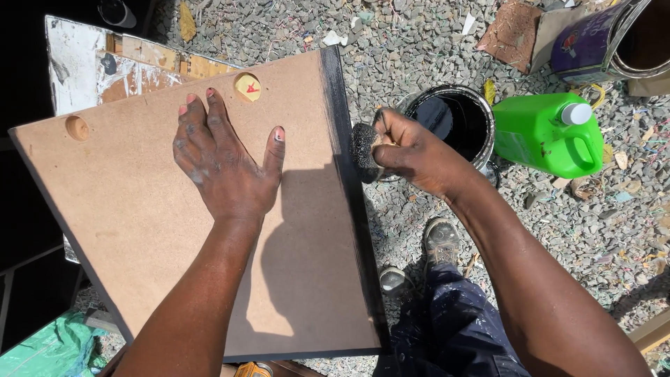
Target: The person paints a flat board by hand using a piece of sponge dipped into a can of black paint, then moves the board to a drying area.
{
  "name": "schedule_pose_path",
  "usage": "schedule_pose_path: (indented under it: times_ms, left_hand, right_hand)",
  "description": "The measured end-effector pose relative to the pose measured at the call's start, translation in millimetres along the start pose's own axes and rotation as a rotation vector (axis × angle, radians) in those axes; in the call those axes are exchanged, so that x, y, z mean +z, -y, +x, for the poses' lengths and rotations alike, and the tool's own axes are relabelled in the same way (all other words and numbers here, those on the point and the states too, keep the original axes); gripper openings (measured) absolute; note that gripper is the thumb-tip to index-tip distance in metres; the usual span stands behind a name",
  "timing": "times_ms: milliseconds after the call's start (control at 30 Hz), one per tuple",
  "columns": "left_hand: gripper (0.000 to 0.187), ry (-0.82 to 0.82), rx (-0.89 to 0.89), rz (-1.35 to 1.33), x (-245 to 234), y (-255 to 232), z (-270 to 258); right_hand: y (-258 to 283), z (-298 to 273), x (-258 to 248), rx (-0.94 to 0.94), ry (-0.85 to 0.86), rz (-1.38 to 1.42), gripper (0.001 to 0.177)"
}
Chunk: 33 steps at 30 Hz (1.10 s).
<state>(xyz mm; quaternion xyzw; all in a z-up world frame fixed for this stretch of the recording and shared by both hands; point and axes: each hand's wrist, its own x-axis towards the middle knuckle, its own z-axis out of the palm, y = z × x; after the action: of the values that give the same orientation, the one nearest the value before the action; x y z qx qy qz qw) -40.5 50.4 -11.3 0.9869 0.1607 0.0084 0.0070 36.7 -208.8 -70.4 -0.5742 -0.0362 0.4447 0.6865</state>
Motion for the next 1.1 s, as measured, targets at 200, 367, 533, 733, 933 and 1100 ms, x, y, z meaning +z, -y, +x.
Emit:
schedule_pose_path:
  times_ms: [200,367,533,733,933,1100]
  left_hand:
    - [0.086,-0.040,0.006,-0.042,3.3,3.5,-7.9]
    - [0.092,-0.049,-0.004,-0.078,-5.9,-6.0,-4.9]
    - [0.087,-0.041,-0.004,-0.057,-3.1,-3.8,-9.4]
    - [0.084,-0.066,-0.002,-0.059,-2.6,-3.8,-9.0]
    - [0.083,-0.052,-0.013,-0.090,-5.8,-4.7,-6.9]
    - [0.084,-0.061,-0.023,-0.073,-4.1,-3.8,-6.2]
  right_hand:
    - [-61.1,-86.3,26.8,0.149,0.139,0.028,0.018]
    - [-112.4,-147.7,48.1,0.447,0.146,0.090,0.014]
    - [-169.8,-201.7,69.1,0.548,0.143,0.235,0.050]
    - [-172.4,-232.0,74.0,0.697,0.315,0.017,0.077]
    - [-194.9,-246.0,47.0,0.841,0.098,0.088,0.073]
    - [-219.7,-242.3,23.9,0.475,-0.093,0.904,0.054]
